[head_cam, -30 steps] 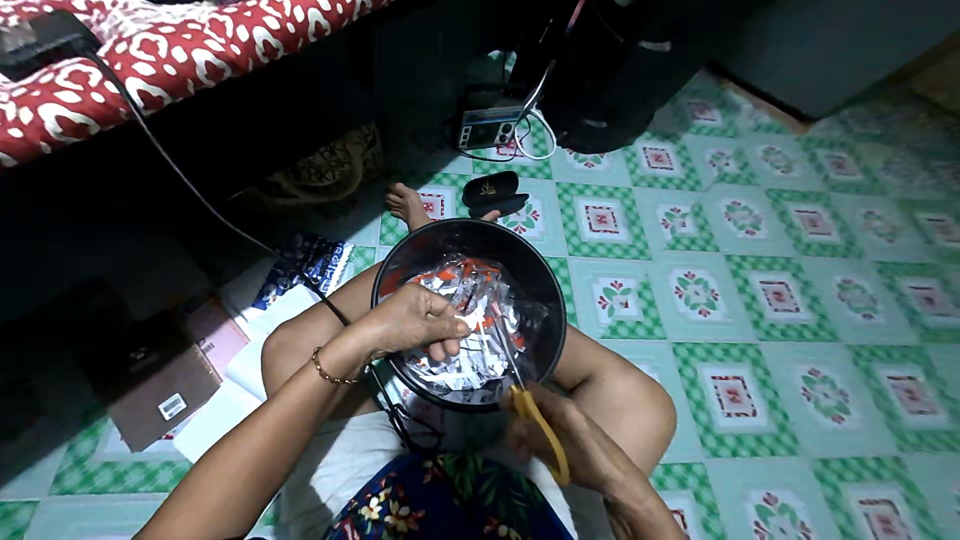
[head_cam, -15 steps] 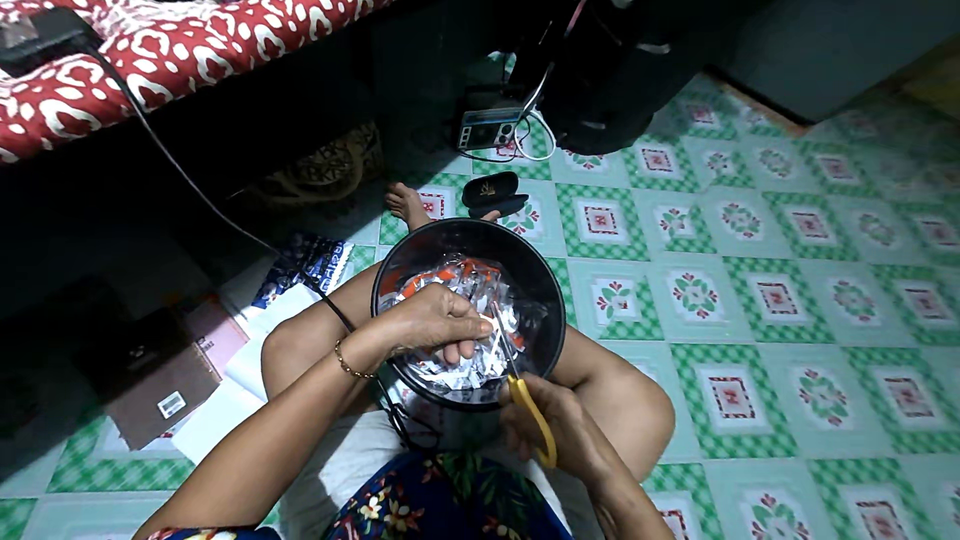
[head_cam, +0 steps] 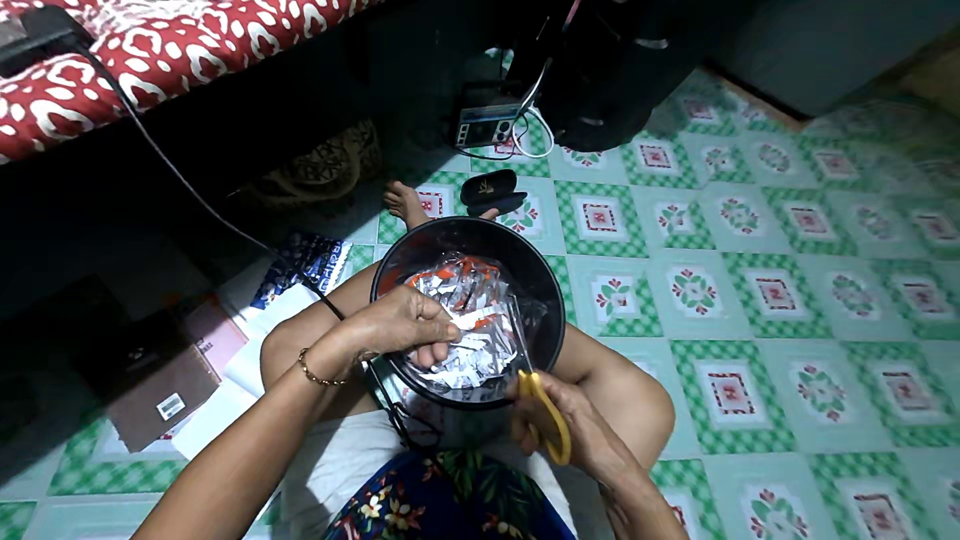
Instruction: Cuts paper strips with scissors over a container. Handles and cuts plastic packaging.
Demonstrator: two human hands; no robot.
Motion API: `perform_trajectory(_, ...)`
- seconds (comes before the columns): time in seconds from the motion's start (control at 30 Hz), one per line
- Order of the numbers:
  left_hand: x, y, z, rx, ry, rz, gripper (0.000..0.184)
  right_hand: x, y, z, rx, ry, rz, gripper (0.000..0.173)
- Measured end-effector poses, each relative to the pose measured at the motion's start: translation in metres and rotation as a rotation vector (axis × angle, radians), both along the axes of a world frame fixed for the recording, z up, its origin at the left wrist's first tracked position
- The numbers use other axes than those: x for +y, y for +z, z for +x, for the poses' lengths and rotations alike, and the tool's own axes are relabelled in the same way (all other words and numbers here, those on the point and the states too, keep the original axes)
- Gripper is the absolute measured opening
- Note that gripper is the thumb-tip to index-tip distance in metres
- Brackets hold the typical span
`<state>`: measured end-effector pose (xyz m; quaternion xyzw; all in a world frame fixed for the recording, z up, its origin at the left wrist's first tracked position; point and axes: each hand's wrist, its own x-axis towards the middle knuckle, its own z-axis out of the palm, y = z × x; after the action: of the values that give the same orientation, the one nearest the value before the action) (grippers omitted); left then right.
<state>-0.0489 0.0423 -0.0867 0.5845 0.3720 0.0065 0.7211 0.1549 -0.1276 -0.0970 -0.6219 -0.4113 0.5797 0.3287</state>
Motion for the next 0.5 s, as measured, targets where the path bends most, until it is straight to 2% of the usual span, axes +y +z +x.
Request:
perform_trajectory(0.17, -0.001, -0.004, 0.003, -0.034, -0.001, 0.003, 0.022, -0.008, 0.004, 0.004, -0.066, 0.153, -0.006, 0.023)
perform_trajectory(0.33, -0.005, -0.004, 0.013, -0.021, -0.04, -0.031, 0.023, 0.003, 0.003, -0.006, 0.014, 0.001, 0.025, 0.007)
perform_trajectory(0.43, -0.003, -0.004, 0.013, -0.027, -0.029, -0.031, 0.022, 0.001, 0.0, -0.006, 0.042, -0.049, 0.055, 0.006)
perform_trajectory(0.5, -0.001, -0.004, 0.012, -0.033, -0.01, -0.025, 0.023, -0.002, 0.003, -0.004, -0.013, 0.01, 0.048, 0.008)
